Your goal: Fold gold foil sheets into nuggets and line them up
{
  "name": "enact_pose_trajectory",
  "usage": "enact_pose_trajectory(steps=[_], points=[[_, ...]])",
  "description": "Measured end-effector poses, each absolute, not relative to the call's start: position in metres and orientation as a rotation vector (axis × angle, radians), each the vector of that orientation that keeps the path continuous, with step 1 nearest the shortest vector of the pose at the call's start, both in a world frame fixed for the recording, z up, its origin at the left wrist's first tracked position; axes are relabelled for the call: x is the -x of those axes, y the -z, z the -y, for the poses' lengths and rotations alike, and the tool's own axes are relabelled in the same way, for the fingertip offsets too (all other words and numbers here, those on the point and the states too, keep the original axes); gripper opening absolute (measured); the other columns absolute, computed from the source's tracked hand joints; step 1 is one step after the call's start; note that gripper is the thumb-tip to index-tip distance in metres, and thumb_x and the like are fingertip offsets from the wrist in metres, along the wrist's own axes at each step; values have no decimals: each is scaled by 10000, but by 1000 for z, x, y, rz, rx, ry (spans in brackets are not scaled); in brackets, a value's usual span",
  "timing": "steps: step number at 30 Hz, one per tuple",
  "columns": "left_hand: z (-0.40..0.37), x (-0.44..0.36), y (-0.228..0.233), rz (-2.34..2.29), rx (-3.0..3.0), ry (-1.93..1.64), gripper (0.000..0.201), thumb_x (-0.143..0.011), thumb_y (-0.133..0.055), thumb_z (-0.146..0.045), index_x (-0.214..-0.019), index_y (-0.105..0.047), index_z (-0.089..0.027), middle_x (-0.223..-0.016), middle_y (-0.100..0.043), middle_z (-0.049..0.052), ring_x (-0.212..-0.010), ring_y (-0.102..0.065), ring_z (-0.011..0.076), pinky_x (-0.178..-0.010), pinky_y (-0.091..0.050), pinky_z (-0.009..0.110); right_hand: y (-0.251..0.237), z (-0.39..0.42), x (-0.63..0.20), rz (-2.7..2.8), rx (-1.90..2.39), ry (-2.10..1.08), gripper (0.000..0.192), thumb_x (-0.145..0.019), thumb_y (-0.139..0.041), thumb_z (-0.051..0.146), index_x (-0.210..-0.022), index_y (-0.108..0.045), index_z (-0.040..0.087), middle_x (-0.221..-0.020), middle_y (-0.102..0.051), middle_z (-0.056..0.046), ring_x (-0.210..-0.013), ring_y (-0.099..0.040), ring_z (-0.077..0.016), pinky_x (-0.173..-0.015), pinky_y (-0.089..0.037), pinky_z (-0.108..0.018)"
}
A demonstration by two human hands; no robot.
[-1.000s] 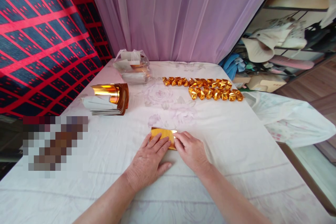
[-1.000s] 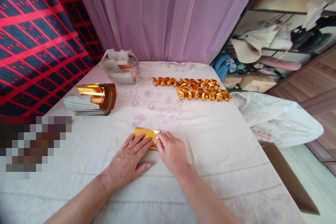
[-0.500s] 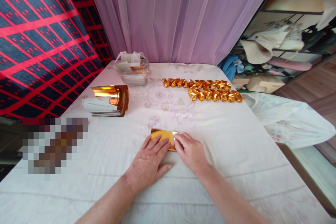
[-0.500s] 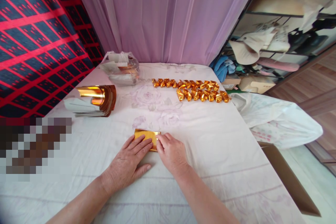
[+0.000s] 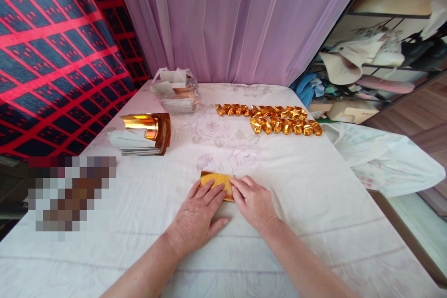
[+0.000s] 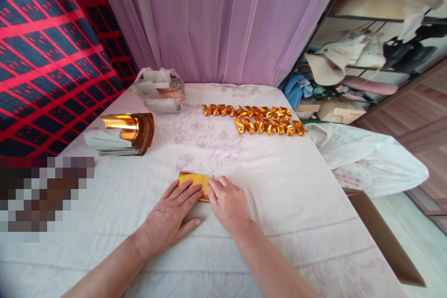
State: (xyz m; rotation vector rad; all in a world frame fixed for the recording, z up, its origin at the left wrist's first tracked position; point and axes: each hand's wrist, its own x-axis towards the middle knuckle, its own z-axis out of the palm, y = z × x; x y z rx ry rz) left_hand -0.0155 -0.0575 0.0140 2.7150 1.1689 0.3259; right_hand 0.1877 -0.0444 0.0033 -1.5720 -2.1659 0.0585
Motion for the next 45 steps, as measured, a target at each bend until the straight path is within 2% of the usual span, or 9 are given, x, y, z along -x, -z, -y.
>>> enact_pose_trajectory(steps=[17, 26, 35, 45], points=[[58, 17, -13, -1169, -2713, -285, 618, -918, -535, -509, -1447, -425, -212, -1456, -529, 69, -1377, -425, 304, -1166, -250, 529, -7, 46, -189, 2205, 1589, -80, 286, -976, -444, 272, -1086, -704, 224, -889, -695, -37, -699, -652, -132, -600, -426, -236], [57, 16, -14, -1166, -2695, -289, 640, -921, -532, -497, -1478, -376, -223, -1469, -513, 79, -1376, -424, 296, -1169, -225, 535, -12, 47, -186, 2280, 1723, -91, 337, -994, -427, 316, -1219, -658, 218, -959, -685, -57, -758, -662, -144, -614, -436, -233], [57, 15, -15, -1167, -2703, -280, 613, -901, -564, -489, -1436, -433, -219, -1440, -543, 83, -1367, -435, 304, -1153, -250, 537, -17, 46, -184, 2331, 1806, -141, 365, -997, -417, 330, -1276, -622, 215, -1000, -673, -61, -786, -669, -158, -625, -447, -250], [57, 15, -15, -1146, -2708, -293, 607, -919, -543, -478, -1453, -414, -219, -1433, -551, 82, -1357, -449, 298, -1140, -268, 530, -16, 47, -185, 2313, 1793, -173, 367, -984, -441, 319, -1286, -619, 209, -1007, -678, -76, -794, -667, -164, -639, -456, -245]])
